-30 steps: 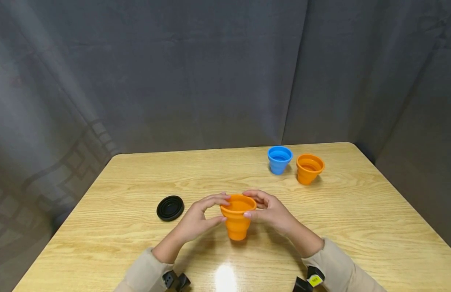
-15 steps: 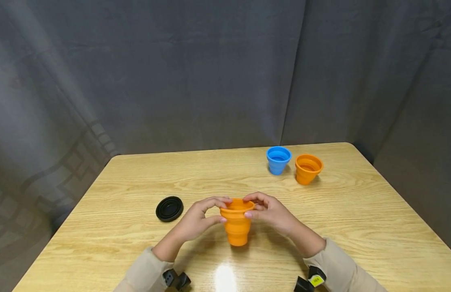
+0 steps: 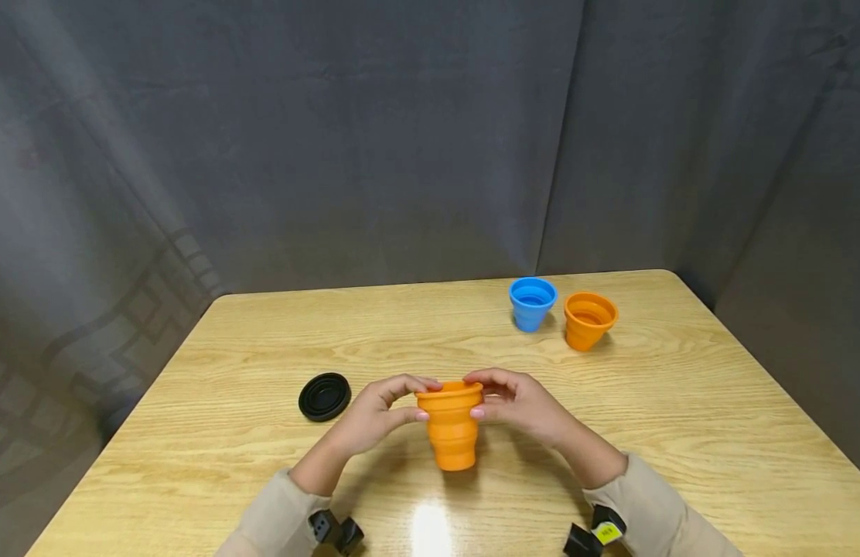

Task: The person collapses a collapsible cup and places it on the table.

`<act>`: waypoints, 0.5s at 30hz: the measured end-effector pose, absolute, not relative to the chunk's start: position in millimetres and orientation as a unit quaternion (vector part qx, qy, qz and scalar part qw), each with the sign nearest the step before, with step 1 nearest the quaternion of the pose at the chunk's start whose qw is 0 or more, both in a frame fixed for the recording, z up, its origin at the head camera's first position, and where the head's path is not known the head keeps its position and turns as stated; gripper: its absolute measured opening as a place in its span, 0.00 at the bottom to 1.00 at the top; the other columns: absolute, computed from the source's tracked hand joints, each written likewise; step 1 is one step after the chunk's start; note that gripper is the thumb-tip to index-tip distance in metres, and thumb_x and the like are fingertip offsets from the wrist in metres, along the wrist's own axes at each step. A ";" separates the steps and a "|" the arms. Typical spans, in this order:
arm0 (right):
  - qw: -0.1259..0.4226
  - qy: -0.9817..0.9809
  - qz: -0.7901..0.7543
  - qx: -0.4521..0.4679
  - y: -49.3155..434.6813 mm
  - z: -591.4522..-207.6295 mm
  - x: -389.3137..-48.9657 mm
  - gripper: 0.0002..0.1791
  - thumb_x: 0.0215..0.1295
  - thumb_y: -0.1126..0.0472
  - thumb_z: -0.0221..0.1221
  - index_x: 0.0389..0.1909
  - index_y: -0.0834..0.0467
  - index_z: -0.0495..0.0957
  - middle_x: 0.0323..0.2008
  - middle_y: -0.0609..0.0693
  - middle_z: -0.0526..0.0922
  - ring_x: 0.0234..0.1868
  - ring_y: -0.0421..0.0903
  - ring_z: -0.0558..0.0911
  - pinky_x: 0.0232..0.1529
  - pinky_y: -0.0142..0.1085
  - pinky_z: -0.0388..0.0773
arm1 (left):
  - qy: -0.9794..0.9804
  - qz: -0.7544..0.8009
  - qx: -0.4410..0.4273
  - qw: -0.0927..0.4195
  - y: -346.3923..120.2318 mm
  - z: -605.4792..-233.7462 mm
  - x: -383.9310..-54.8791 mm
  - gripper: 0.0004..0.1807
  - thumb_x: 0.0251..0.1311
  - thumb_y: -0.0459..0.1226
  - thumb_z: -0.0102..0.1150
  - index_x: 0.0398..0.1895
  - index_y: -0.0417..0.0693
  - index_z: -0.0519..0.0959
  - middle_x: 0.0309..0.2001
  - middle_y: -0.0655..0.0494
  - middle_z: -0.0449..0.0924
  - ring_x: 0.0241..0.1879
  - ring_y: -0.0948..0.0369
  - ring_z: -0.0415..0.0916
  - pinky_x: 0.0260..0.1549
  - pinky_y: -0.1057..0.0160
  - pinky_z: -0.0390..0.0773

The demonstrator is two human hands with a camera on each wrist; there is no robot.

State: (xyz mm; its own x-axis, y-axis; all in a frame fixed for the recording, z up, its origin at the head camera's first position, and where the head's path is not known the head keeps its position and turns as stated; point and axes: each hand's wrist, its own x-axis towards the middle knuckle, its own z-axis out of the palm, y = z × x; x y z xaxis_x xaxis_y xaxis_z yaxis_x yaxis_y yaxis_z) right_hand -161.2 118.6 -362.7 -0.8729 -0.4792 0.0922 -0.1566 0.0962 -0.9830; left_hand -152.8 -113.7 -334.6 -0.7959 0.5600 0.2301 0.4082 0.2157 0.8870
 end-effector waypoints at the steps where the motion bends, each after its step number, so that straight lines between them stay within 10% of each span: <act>1: 0.124 0.731 -0.635 -0.218 118.8 -362.6 -161.3 0.28 0.51 0.60 0.61 0.50 0.70 0.67 0.49 0.61 0.70 0.48 0.53 0.71 0.46 0.34 0.70 | 0.773 0.548 0.311 0.074 -114.1 -335.0 -153.3 0.06 0.51 0.29 0.55 0.33 0.38 0.73 0.46 0.48 0.74 0.51 0.56 0.66 0.53 0.53 0.58; 15: 0.067 0.743 -0.620 -0.245 119.6 -364.1 -162.5 0.18 0.50 0.63 0.61 0.41 0.69 0.73 0.42 0.60 0.74 0.47 0.55 0.71 0.48 0.48 0.67 | 0.748 0.584 0.302 0.089 -117.7 -364.9 -168.3 0.11 0.52 0.34 0.56 0.38 0.38 0.73 0.40 0.48 0.74 0.47 0.54 0.69 0.47 0.55 0.67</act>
